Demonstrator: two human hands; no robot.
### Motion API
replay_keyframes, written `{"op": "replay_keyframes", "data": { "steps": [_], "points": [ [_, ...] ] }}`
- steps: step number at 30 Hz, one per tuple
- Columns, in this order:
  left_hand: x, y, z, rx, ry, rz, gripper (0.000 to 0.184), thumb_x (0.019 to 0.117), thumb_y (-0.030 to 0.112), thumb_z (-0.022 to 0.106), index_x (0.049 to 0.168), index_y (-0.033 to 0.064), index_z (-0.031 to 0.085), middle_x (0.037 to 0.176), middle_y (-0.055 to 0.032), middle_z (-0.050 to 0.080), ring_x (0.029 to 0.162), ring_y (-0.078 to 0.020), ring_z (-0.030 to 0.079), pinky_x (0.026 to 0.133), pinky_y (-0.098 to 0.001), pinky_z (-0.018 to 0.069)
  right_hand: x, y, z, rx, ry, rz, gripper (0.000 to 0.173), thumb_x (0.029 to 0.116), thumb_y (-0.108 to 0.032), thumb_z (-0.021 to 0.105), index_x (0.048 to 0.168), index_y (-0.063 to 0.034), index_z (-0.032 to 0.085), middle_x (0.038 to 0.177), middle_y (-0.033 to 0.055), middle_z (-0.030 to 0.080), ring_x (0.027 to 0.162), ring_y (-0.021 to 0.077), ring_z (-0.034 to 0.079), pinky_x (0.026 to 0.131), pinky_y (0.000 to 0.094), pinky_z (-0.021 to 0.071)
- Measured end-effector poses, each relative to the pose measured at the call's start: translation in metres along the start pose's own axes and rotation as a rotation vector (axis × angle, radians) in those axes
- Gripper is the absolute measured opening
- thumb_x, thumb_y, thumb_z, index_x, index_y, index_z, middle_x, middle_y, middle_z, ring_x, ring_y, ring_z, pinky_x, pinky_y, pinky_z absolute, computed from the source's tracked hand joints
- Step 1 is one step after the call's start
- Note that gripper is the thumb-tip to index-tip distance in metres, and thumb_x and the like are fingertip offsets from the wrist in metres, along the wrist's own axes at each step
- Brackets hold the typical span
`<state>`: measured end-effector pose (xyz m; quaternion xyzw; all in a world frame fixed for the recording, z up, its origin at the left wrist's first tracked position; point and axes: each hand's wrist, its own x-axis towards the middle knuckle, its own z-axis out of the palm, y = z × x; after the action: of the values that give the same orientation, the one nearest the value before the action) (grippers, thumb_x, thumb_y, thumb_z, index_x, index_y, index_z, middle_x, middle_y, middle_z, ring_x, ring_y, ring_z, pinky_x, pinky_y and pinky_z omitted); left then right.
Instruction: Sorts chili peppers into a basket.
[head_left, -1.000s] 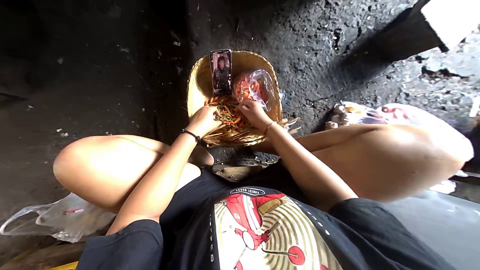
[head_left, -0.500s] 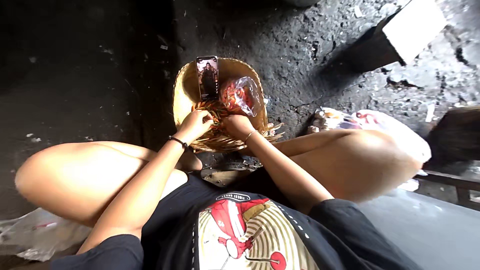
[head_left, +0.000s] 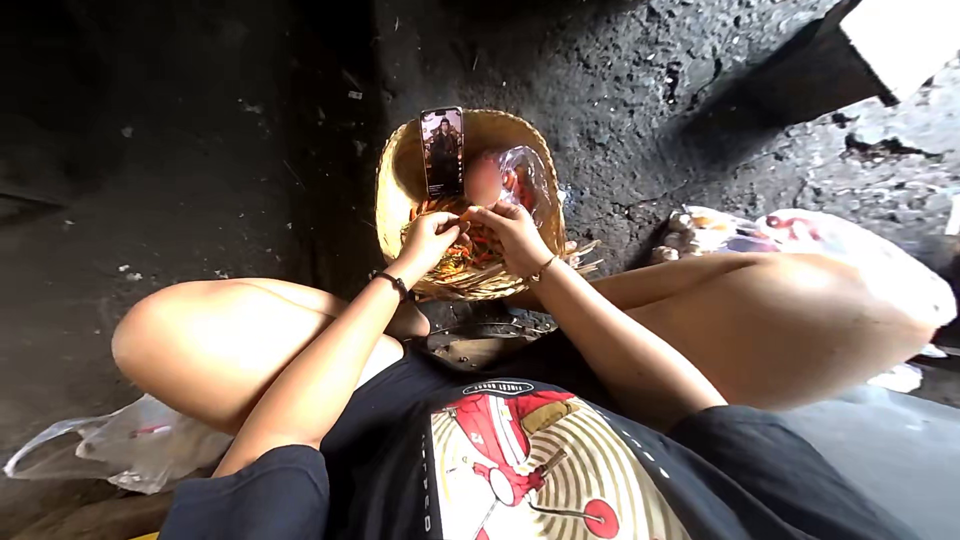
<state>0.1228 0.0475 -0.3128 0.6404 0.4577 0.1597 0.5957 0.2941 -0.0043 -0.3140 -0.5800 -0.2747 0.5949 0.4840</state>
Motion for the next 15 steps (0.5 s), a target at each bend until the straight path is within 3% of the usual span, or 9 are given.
{"op": "replay_keyframes", "data": {
  "steps": [3, 6, 7, 9, 10, 12, 15],
  "points": [
    [-0.001, 0.001, -0.002, 0.111, 0.018, 0.092, 0.025, 0.1066, 0.009, 0.053, 0.117, -0.0042, 0.071, 0.097, -0.011, 0.076, 0.088, -0.015, 0.073, 0.09, -0.0371, 0.0574, 0.001, 0.0, -0.001, -0.101, 0.006, -0.061, 0.014, 0.102, -0.018, 0.064, 0.102, -0.0047, 0.069, 0.078, -0.0022, 0.063, 0.055, 0.0014, 0.045, 0.05, 0.018, 0.0374],
    [0.002, -0.001, -0.005, 0.122, -0.014, 0.126, 0.027, 0.1069, 0.009, 0.049, 0.117, -0.0057, 0.07, 0.105, -0.0165, 0.074, 0.094, -0.0195, 0.072, 0.094, -0.0409, 0.0562, 0.001, -0.002, -0.001, -0.299, 0.003, -0.215, 0.02, 0.1011, -0.021, 0.066, 0.107, -0.0036, 0.072, 0.089, 0.0016, 0.07, 0.071, 0.003, 0.059, 0.065, 0.0215, 0.0493],
    [0.002, 0.0, -0.006, 0.107, -0.024, 0.131, 0.028, 0.107, 0.009, 0.049, 0.117, -0.006, 0.07, 0.106, -0.017, 0.073, 0.096, -0.0186, 0.071, 0.094, -0.0399, 0.055, 0.001, -0.003, -0.002, -0.345, -0.005, -0.262, 0.021, 0.1007, -0.022, 0.066, 0.108, -0.0033, 0.073, 0.094, 0.0041, 0.07, 0.079, 0.0057, 0.063, 0.073, 0.0242, 0.0531],
    [0.001, 0.003, -0.007, 0.067, -0.038, 0.147, 0.027, 0.1071, 0.009, 0.05, 0.116, -0.0061, 0.07, 0.103, -0.0148, 0.073, 0.092, -0.0141, 0.07, 0.091, -0.0359, 0.0566, 0.002, -0.005, -0.003, -0.366, -0.023, -0.31, 0.022, 0.1008, -0.023, 0.066, 0.106, -0.0029, 0.073, 0.095, 0.0049, 0.069, 0.083, 0.0068, 0.064, 0.077, 0.0254, 0.0539],
    [0.0, 0.004, -0.008, 0.034, -0.053, 0.155, 0.025, 0.1069, 0.009, 0.051, 0.114, -0.0062, 0.07, 0.099, -0.0122, 0.073, 0.087, -0.0105, 0.069, 0.087, -0.0321, 0.0569, 0.002, -0.005, -0.003, -0.335, -0.036, -0.307, 0.021, 0.1018, -0.023, 0.065, 0.105, -0.0029, 0.072, 0.09, 0.0029, 0.069, 0.077, 0.0044, 0.063, 0.072, 0.0229, 0.0531],
    [-0.001, 0.007, -0.01, -0.028, -0.107, 0.194, 0.023, 0.1069, 0.01, 0.054, 0.108, -0.0058, 0.07, 0.088, -0.0054, 0.072, 0.076, -0.0039, 0.066, 0.078, -0.0244, 0.0572, 0.002, -0.004, -0.002, -0.126, -0.092, -0.195, 0.021, 0.106, -0.022, 0.057, 0.099, -0.0054, 0.067, 0.075, -0.0027, 0.06, 0.058, 0.0021, 0.049, 0.054, 0.0185, 0.0417],
    [-0.001, 0.01, -0.012, -0.098, -0.173, 0.264, 0.022, 0.1066, 0.009, 0.054, 0.103, -0.0043, 0.071, 0.077, 0.0013, 0.069, 0.071, -0.0015, 0.064, 0.075, -0.021, 0.0561, 0.0, -0.004, 0.001, 0.247, -0.182, 0.054, 0.03, 0.1105, -0.028, 0.045, 0.087, -0.0148, 0.058, 0.06, -0.0085, 0.044, 0.047, 0.0011, 0.036, 0.044, 0.0167, 0.0316]
  ]
}}
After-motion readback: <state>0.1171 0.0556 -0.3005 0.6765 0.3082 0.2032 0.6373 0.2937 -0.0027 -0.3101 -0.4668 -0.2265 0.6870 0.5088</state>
